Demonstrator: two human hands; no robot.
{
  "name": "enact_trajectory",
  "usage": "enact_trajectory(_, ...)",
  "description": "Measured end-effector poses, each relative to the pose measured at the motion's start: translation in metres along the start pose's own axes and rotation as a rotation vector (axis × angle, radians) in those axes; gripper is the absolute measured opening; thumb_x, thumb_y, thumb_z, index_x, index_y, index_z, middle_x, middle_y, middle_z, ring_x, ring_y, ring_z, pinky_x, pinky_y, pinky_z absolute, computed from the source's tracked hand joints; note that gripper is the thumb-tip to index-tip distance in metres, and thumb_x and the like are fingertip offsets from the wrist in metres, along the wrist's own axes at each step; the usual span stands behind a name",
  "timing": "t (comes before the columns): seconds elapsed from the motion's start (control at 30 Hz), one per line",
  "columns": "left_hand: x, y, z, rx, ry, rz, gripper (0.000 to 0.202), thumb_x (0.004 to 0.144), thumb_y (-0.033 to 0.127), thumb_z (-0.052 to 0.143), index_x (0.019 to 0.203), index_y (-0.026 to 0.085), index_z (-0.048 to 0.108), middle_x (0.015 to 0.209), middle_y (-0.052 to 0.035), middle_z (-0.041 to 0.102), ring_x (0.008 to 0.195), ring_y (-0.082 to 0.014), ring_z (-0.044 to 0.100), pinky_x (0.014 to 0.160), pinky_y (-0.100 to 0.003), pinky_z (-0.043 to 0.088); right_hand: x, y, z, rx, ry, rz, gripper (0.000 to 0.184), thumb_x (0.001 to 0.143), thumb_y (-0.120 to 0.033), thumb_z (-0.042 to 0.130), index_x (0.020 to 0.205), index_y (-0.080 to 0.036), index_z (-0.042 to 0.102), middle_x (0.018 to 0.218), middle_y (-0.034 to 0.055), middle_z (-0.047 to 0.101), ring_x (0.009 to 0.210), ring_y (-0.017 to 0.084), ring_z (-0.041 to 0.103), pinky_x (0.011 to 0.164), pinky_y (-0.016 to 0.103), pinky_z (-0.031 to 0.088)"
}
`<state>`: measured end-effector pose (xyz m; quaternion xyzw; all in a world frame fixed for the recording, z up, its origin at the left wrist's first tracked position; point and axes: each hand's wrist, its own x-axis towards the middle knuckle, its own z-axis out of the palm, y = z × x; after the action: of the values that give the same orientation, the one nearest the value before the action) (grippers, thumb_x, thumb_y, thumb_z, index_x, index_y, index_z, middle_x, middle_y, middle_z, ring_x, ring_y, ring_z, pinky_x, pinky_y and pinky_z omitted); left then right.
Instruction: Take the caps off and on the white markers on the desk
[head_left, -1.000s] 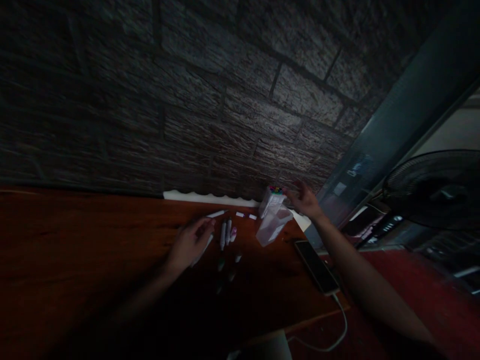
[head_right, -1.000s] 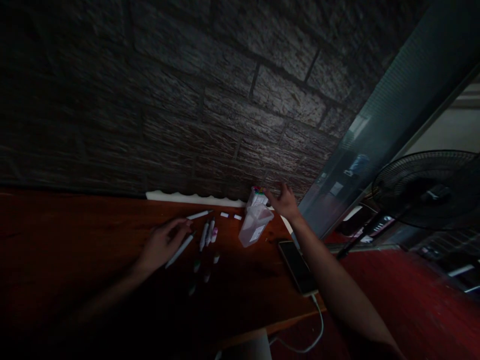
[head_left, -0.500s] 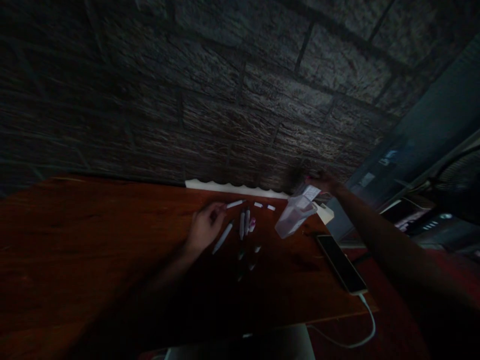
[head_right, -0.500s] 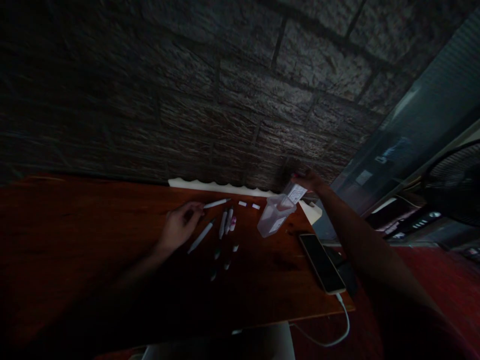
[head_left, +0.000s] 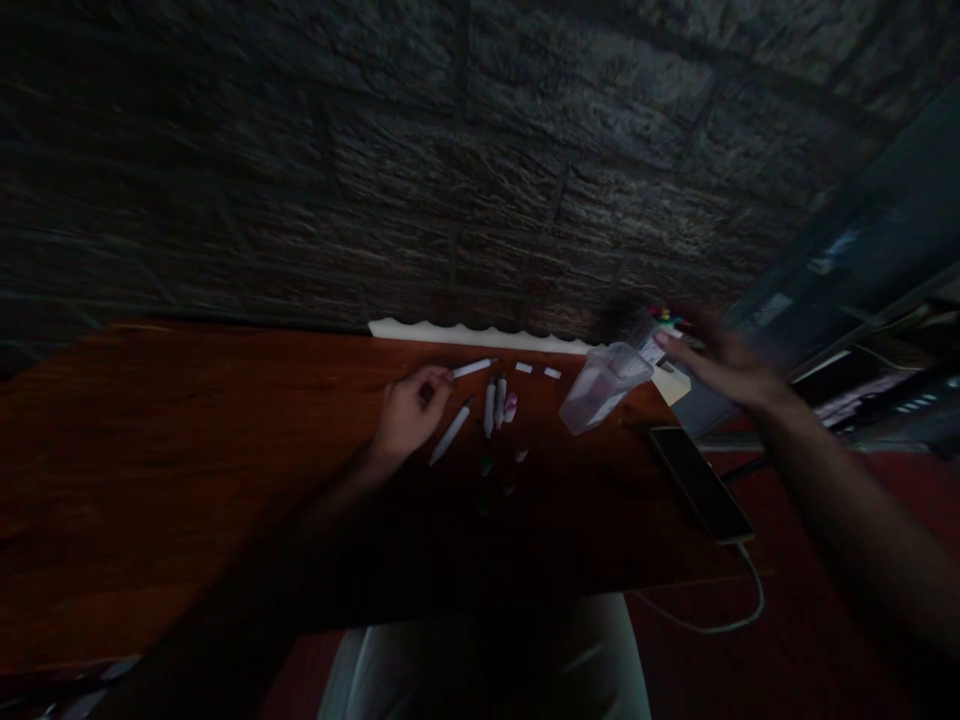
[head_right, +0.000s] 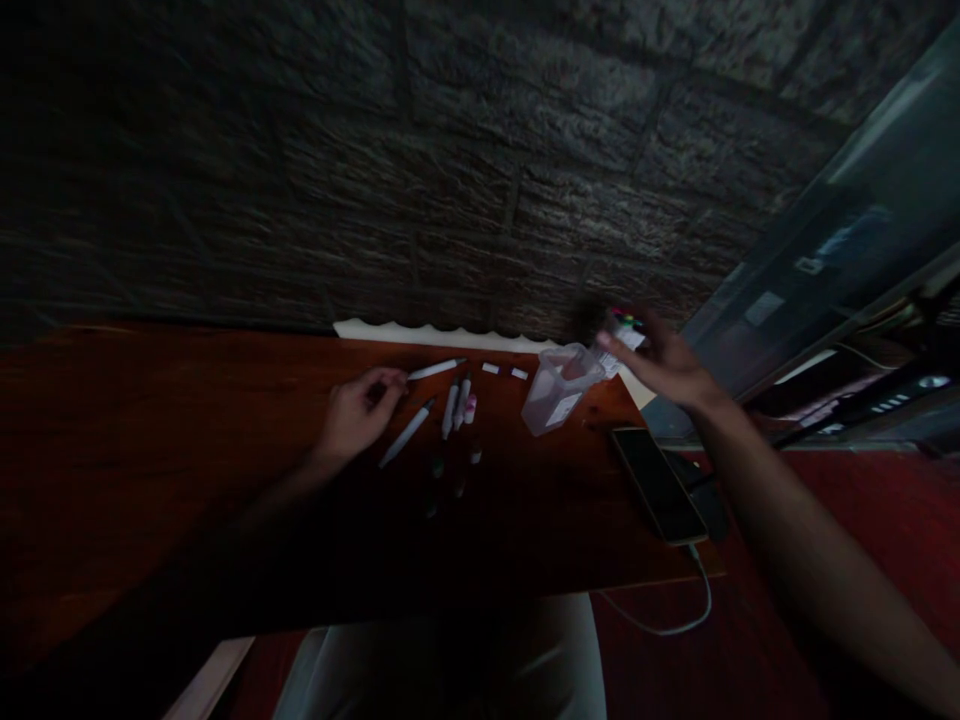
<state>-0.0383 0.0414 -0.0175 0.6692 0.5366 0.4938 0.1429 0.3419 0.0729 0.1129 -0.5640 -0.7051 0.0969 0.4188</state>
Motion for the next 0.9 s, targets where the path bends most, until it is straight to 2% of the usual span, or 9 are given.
enact_trajectory(0.03, 0.000, 0.000, 0.001, 0.007, -0.010, 0.002, 0.027, 0.089, 0.033, 0.050, 0.096, 0.014, 0.068, 0.089, -0.0058, 0.073, 0.077, -0.0170, 0.067, 0.070, -0.025, 0.049, -0.019, -0.007, 0.005, -0.032, -0.143, -0.024, 0.068, 0.072, -0.048, 0.073, 0.131, -0.021, 0.054, 0.129, 0.0161, 0.059, 0.112, 0.028, 0.060, 0.088, 0.044, 0.050)
enact_trajectory(0.1, -0.001, -0.001, 0.003, 0.019, -0.024, 0.007, 0.026, 0.089, 0.034, 0.051, 0.094, 0.015, 0.068, 0.087, -0.0056, 0.073, 0.075, -0.0171, 0.067, 0.069, -0.026, 0.049, -0.052, -0.018, 0.019, -0.176, -0.268, -0.111, 0.079, 0.068, -0.048, 0.077, 0.138, -0.025, 0.046, 0.138, 0.0140, 0.050, 0.125, 0.032, 0.049, 0.100, 0.051, 0.043)
enact_trajectory(0.23, -0.002, -0.001, 0.005, 0.034, -0.048, 0.017, 0.024, 0.087, 0.033, 0.052, 0.092, 0.017, 0.069, 0.084, -0.0047, 0.073, 0.072, -0.0168, 0.066, 0.065, -0.025, 0.048, -0.067, -0.018, 0.042, -0.270, -0.117, -0.150, 0.068, 0.074, -0.048, 0.070, 0.132, -0.018, 0.051, 0.121, 0.0152, 0.057, 0.107, 0.030, 0.059, 0.093, 0.050, 0.049)
enact_trajectory(0.33, -0.001, -0.002, 0.004, 0.029, -0.064, 0.022, 0.023, 0.088, 0.033, 0.051, 0.091, 0.017, 0.068, 0.086, -0.0044, 0.073, 0.072, -0.0167, 0.066, 0.067, -0.026, 0.048, -0.040, -0.004, 0.043, -0.304, 0.001, -0.116, 0.062, 0.072, -0.047, 0.069, 0.123, -0.015, 0.057, 0.113, 0.0150, 0.058, 0.097, 0.029, 0.062, 0.085, 0.046, 0.053)
enact_trajectory(0.43, 0.000, -0.002, 0.001, 0.016, -0.071, 0.024, 0.025, 0.088, 0.034, 0.050, 0.092, 0.017, 0.067, 0.089, -0.0053, 0.074, 0.076, -0.0177, 0.067, 0.071, -0.027, 0.050, -0.006, 0.008, 0.043, -0.366, 0.106, -0.086, 0.064, 0.070, -0.047, 0.070, 0.123, -0.013, 0.057, 0.111, 0.0157, 0.059, 0.100, 0.031, 0.060, 0.087, 0.046, 0.051)
enact_trajectory(0.57, 0.001, -0.005, -0.001, 0.013, -0.067, 0.018, 0.025, 0.088, 0.036, 0.050, 0.093, 0.017, 0.067, 0.090, -0.0054, 0.074, 0.079, -0.0183, 0.068, 0.074, -0.028, 0.051, 0.015, 0.015, 0.063, -0.479, 0.094, 0.042, 0.065, 0.071, -0.043, 0.070, 0.127, -0.014, 0.053, 0.120, 0.0185, 0.054, 0.098, 0.033, 0.062, 0.086, 0.049, 0.050)
enact_trajectory(0.67, 0.001, -0.008, -0.002, 0.039, -0.081, -0.002, 0.026, 0.087, 0.038, 0.051, 0.092, 0.018, 0.067, 0.092, -0.0046, 0.074, 0.081, -0.0185, 0.068, 0.076, -0.027, 0.050, 0.008, 0.016, 0.077, -0.484, 0.063, 0.080, 0.067, 0.077, -0.041, 0.065, 0.135, -0.014, 0.045, 0.130, 0.0210, 0.049, 0.102, 0.033, 0.062, 0.086, 0.048, 0.051)
enact_trajectory(0.77, 0.001, -0.007, -0.005, 0.086, -0.121, -0.019, 0.028, 0.087, 0.042, 0.052, 0.091, 0.019, 0.068, 0.092, -0.0048, 0.074, 0.081, -0.0192, 0.068, 0.078, -0.028, 0.050, -0.012, 0.012, 0.081, -0.463, 0.137, 0.054, 0.071, 0.081, -0.043, 0.060, 0.142, -0.014, 0.036, 0.135, 0.0225, 0.045, 0.111, 0.035, 0.056, 0.088, 0.050, 0.050)
enact_trajectory(0.9, 0.013, 0.008, -0.002, 0.156, -0.288, -0.047, 0.032, 0.088, 0.044, 0.050, 0.092, 0.020, 0.069, 0.095, -0.0057, 0.074, 0.087, -0.0209, 0.068, 0.080, -0.029, 0.048, -0.039, -0.001, 0.086, -0.404, 0.305, -0.069, 0.057, 0.086, -0.040, 0.055, 0.135, -0.015, 0.044, 0.129, 0.0199, 0.050, 0.118, 0.035, 0.050, 0.094, 0.053, 0.046)
